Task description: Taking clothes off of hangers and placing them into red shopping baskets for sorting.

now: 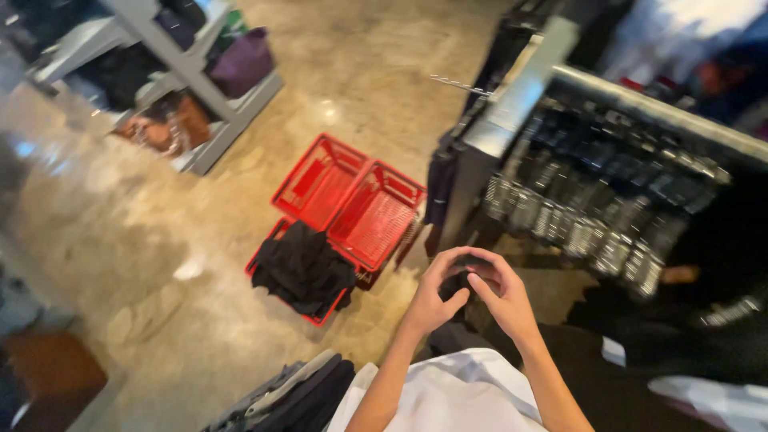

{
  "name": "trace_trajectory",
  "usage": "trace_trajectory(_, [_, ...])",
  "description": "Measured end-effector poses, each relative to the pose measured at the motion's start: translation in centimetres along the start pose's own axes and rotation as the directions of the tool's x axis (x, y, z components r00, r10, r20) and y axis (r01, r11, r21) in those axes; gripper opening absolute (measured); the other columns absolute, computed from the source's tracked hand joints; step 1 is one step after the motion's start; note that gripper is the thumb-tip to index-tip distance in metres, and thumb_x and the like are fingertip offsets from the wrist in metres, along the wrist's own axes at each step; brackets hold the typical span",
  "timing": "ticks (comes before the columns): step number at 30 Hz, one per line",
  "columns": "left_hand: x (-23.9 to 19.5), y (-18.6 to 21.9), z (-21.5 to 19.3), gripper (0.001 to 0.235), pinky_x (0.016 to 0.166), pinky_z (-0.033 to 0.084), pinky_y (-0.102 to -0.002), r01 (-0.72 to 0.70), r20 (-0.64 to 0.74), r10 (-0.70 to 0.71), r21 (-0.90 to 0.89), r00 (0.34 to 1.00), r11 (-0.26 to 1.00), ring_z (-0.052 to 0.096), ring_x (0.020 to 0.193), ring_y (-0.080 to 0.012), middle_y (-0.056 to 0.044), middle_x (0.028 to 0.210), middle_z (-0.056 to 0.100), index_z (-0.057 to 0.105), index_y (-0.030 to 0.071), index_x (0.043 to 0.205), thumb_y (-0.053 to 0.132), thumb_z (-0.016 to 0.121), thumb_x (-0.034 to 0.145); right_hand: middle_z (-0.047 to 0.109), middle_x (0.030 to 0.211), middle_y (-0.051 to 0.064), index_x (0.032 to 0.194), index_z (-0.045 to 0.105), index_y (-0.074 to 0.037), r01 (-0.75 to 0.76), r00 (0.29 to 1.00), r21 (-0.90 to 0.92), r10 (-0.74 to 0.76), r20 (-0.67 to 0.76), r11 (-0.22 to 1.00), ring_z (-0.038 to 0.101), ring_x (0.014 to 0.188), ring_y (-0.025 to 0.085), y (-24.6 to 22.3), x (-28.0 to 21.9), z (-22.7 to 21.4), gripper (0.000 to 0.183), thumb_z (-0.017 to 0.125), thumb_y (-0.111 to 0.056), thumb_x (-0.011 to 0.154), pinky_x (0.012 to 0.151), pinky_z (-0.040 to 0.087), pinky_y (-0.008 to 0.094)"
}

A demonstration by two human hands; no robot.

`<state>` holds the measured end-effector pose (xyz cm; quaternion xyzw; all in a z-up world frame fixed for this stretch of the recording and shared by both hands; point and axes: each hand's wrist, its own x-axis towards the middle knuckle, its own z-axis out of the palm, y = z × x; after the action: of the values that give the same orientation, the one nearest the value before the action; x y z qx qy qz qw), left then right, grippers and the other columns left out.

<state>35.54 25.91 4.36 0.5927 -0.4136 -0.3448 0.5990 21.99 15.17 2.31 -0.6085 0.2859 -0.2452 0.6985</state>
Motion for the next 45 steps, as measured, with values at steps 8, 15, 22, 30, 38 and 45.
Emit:
trace_trajectory(8, [0.2,0.3,13.9,0.062,0.113,0.049,-0.040,0.064,0.446,0.049,-0.234,0.894,0.970,0.055,0.136,-0.0229,-0.007,0.156,0.045,0.051,0.007,0.147,0.012,0.074,0.089,0.068,0.124,0.007,0.139,0.057,-0.005,-0.015,0.912,-0.025,0.003,-0.409,1.000,0.065,0.117,0.015,-1.5,-11.1,-10.9,0.047,0.068,-0.006,0.094,0.099,0.052,0.030])
trace_trajectory(15, [3.7,1.8,26.2,0.061,0.109,0.052,-0.039,0.062,0.656,0.093,-0.210,0.749,0.976,0.058,0.136,-0.0240,-0.011,0.151,0.048,0.050,0.007,0.148,0.017,0.074,0.093,0.069,0.121,0.008,0.139,0.058,-0.004,0.066,0.789,-0.003,-0.054,-0.612,0.998,0.066,0.111,0.014,-1.5,-16.4,-21.3,0.048,0.070,-0.003,0.093,0.092,0.053,0.028])
trace_trajectory(22, [6.6,2.9,37.6,0.058,0.110,0.052,-0.038,0.050,0.694,0.164,-0.278,0.701,0.959,0.057,0.137,-0.0234,-0.010,0.153,0.047,0.053,0.005,0.146,0.017,0.074,0.093,0.066,0.125,0.004,0.136,0.058,-0.004,0.046,0.723,-0.186,-0.161,-0.672,0.981,0.067,0.110,0.014,-5.5,-18.1,-31.5,0.048,0.070,-0.004,0.090,0.088,0.055,0.028])
trace_trajectory(30, [8.5,2.8,42.4,0.059,0.110,0.052,-0.038,-0.034,0.627,0.204,-0.273,0.752,0.962,0.055,0.139,-0.0237,-0.011,0.158,0.045,0.054,0.005,0.145,0.019,0.074,0.092,0.065,0.127,0.005,0.136,0.058,-0.004,0.038,0.724,-0.237,-0.190,-0.663,0.971,0.066,0.111,0.014,-5.9,-16.8,-36.7,0.044,0.068,-0.007,0.093,0.089,0.054,0.028])
trace_trajectory(38, [13.5,-0.2,42.3,0.054,0.106,0.052,-0.036,-0.042,0.540,0.158,-0.221,0.827,0.974,0.058,0.135,-0.0229,-0.012,0.150,0.054,0.053,0.005,0.145,0.014,0.070,0.095,0.059,0.134,0.013,0.140,0.054,-0.001,0.011,0.652,-0.411,-0.318,-0.688,0.912,0.065,0.113,0.022,-3.9,-9.4,-38.3,0.048,0.068,-0.010,0.095,0.089,0.054,0.033])
trace_trajectory(45, [17.6,-3.6,41.2,0.043,0.101,0.056,-0.036,-0.053,0.460,0.108,-0.131,0.881,0.990,0.065,0.125,-0.0217,-0.014,0.131,0.067,0.059,0.004,0.139,0.014,0.066,0.099,0.038,0.150,0.037,0.156,0.020,0.005,-0.248,0.578,-0.838,-0.620,-0.531,0.486,0.050,0.129,0.056,-2.2,-4.3,-37.8,0.096,0.079,-0.016,0.083,0.100,0.049,0.049])
